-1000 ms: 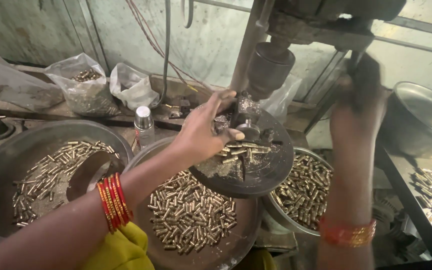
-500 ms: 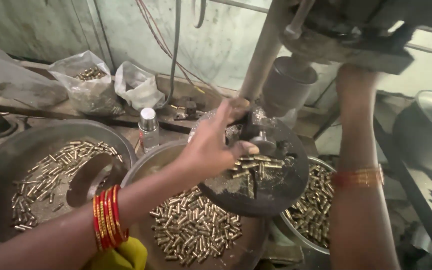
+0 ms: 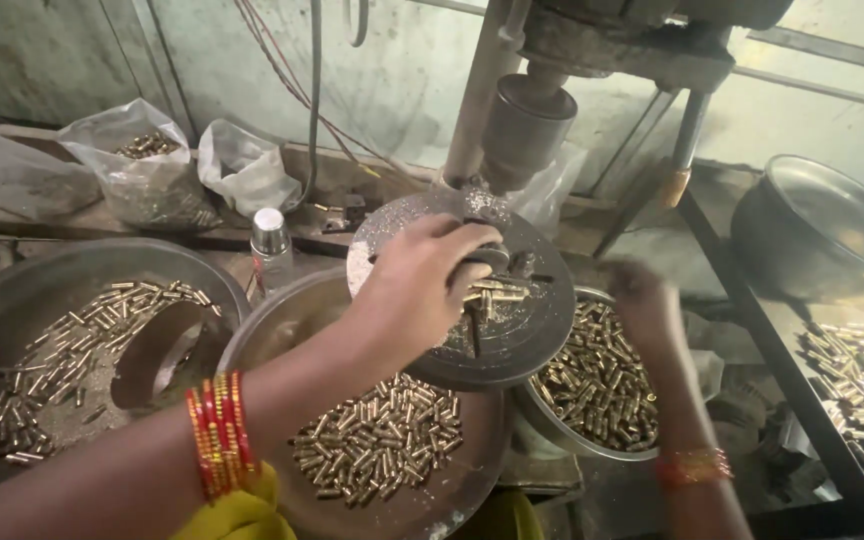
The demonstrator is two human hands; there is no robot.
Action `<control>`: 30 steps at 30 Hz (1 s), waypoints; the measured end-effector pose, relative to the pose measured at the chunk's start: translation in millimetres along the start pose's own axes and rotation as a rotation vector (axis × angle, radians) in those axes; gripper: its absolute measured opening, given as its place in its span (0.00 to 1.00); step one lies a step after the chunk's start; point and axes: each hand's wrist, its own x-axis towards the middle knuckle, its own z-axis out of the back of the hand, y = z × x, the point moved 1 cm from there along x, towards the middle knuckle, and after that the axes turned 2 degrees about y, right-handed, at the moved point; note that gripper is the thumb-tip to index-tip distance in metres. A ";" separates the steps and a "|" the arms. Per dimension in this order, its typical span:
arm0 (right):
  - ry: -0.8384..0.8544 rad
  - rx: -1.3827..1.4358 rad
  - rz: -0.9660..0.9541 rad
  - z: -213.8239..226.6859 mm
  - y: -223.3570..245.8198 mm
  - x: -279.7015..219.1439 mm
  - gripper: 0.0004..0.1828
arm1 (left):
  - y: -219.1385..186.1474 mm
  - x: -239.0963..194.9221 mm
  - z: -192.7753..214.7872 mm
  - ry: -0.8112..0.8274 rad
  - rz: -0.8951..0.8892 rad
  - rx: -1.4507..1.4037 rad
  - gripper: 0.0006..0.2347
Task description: Assembling and pressing small metal components using a manual press machine.
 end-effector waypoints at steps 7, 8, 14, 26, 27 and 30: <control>0.125 -0.700 -0.120 -63.3 -108.8 -32.1 0.07 | -1.9 8.6 -7.1 -0.026 0.020 0.104 0.11; 0.032 -0.633 -0.023 -67.3 -104.1 -35.5 0.09 | -1.8 10.1 -7.3 -0.034 0.028 0.075 0.10; 0.053 -0.624 0.081 -63.1 -36.3 -30.8 0.12 | -15.7 14.1 14.2 0.217 0.278 -0.160 0.11; -0.346 0.492 -0.005 -10.0 93.9 -56.4 0.10 | 37.8 0.0 22.4 0.332 0.876 -0.668 0.19; -0.347 0.492 -0.005 -11.6 123.8 -58.2 0.10 | 33.4 1.1 22.6 0.333 0.874 -0.668 0.19; -0.249 0.576 -0.234 -24.0 185.1 -63.4 0.12 | 28.1 2.0 15.3 0.336 0.806 -0.793 0.13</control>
